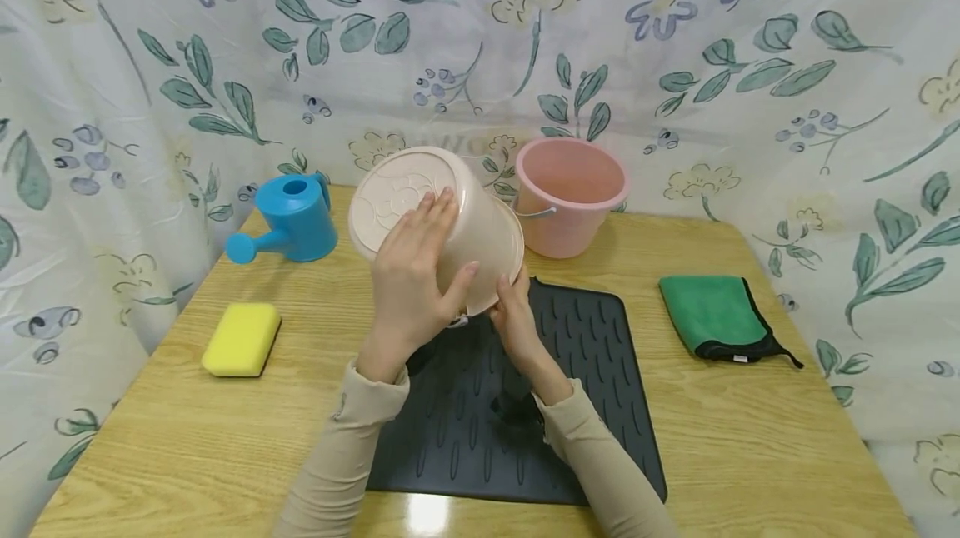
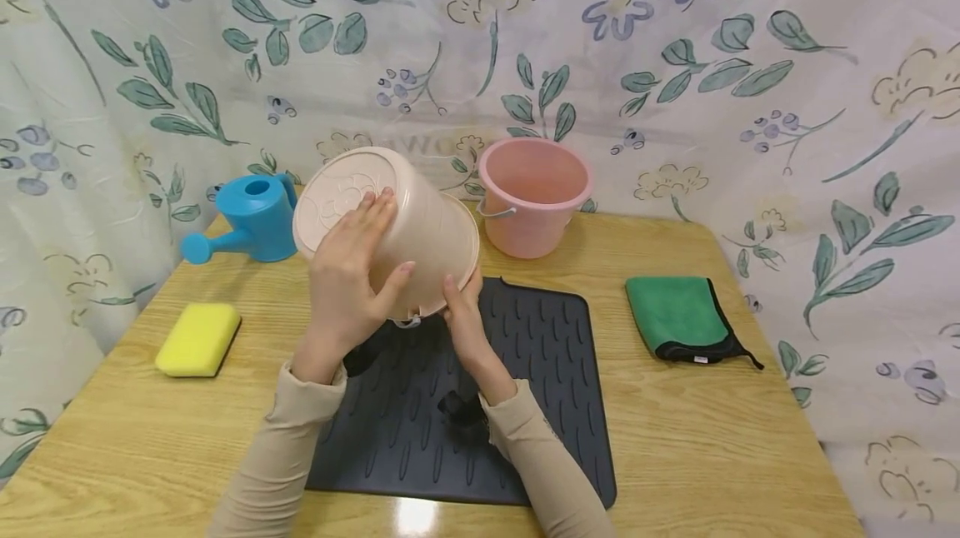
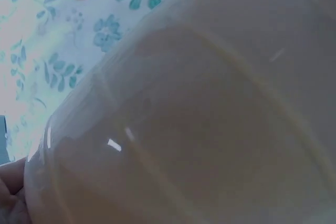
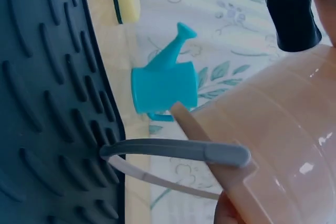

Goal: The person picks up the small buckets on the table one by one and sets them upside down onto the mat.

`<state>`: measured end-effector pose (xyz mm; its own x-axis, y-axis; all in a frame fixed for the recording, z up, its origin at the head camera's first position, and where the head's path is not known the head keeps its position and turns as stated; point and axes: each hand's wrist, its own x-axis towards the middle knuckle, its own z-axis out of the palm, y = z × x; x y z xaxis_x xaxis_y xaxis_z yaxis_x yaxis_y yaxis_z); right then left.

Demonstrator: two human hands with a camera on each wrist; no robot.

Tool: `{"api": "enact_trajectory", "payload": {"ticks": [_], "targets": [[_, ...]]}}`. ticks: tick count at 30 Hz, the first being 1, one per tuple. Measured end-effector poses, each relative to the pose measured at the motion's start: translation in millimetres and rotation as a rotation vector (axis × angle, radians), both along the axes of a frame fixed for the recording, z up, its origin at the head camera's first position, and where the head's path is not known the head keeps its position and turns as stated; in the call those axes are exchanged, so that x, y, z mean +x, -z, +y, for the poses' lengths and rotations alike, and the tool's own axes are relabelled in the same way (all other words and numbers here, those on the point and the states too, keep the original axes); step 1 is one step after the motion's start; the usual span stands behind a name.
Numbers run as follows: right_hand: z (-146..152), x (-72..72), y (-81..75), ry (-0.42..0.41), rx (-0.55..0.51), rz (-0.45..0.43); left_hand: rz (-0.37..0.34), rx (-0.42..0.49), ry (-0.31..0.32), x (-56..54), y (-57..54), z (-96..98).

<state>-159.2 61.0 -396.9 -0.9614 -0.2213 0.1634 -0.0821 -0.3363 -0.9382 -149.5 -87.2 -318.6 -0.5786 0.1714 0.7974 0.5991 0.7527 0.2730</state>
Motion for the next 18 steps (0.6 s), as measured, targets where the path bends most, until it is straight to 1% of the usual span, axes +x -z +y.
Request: {"api": "enact_trajectory", "payload": {"ticks": [4, 9, 10, 14, 18], "targets": [[6, 6.4, 2.8, -0.075, 0.026, -0.001, -0.022, -0.103, 0.034, 8.0, -4.5, -1.3], [13, 12.4, 3.3, -0.184, 0.004, -0.020, -0.004, -0.229, 0.062, 16.4, -13.5, -0.2], [13, 13.9, 3.3, -0.198, -0.007, -0.036, 0.000, -0.247, 0.067, 17.2, -15.2, -0.3], [15, 19.4, 4.3, -0.237, -0.020, -0.074, 0.000, -0.300, 0.087, 18.8, -21.1, -1.7], [15, 27.1, 6.8, -0.246, -0.057, -0.091, -0.018, -0.334, 0.111, 19.8, -25.4, -2.1]]}}
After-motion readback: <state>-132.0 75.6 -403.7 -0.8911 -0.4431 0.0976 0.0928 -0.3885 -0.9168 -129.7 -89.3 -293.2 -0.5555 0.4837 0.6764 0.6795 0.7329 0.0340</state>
